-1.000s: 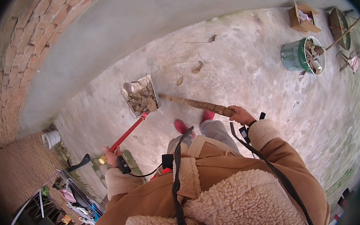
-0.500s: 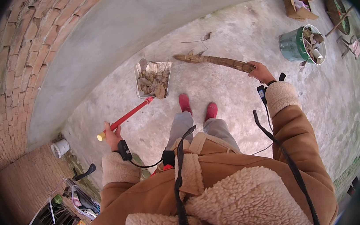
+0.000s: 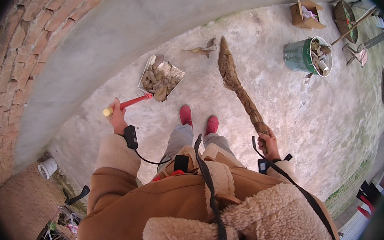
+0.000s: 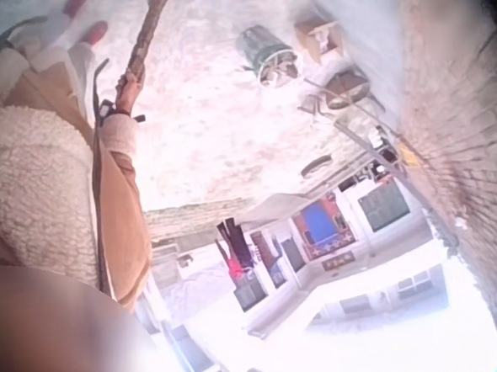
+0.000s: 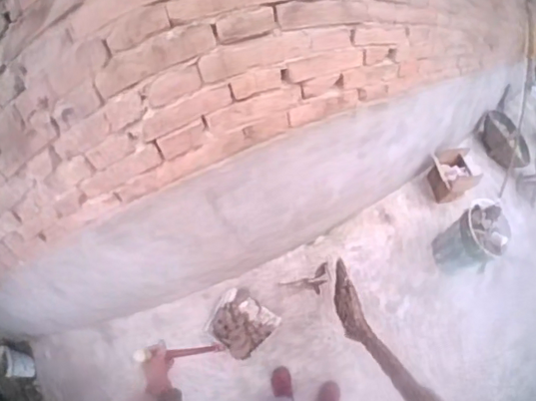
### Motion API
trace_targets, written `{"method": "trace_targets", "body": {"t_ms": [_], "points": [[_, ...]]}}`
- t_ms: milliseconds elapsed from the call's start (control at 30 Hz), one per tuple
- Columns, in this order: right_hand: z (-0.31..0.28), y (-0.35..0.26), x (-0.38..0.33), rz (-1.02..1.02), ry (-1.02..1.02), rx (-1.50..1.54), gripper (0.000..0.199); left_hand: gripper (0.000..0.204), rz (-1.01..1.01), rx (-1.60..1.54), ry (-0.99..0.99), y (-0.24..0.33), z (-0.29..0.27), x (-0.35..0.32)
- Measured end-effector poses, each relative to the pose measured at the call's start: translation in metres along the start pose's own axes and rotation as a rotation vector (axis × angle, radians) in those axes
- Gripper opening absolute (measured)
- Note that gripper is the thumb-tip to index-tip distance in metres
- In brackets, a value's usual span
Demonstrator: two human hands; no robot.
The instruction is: The person sweeps debris from a concrete courtyard and tiled steps into a dustpan using a broom. They move between areas, sweep along edges and stairs, and collect the debris into the dustpan.
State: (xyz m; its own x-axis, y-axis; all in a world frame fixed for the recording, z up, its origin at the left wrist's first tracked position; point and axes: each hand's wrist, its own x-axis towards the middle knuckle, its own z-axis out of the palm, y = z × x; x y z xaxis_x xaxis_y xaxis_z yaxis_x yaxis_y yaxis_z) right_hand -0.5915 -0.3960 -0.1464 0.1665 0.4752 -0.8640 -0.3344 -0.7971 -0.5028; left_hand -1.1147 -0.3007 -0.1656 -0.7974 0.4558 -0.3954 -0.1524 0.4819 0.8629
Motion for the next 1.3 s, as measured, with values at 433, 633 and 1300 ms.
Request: {"method": "trace_targets", "body": {"t_ms": [433,633,1300], "points": [[0.086,-0.016,0.01,0.007,-0.095,-0.107,0.053,0.019,0.219,0.0,-0.13,-0.026,0.06,0.043],[0.092,-0.056,0.039,-0.257,0.009,-0.452,0.059,0.017,0.337,0.023,-0.344,-0.025,0.07,0.047],[0.136,-0.034,0.024,-0.526,-0.3,-1.509,0.062,0.014,0.382,0.131,-0.454,-0.013,0.065,0.048]]}}
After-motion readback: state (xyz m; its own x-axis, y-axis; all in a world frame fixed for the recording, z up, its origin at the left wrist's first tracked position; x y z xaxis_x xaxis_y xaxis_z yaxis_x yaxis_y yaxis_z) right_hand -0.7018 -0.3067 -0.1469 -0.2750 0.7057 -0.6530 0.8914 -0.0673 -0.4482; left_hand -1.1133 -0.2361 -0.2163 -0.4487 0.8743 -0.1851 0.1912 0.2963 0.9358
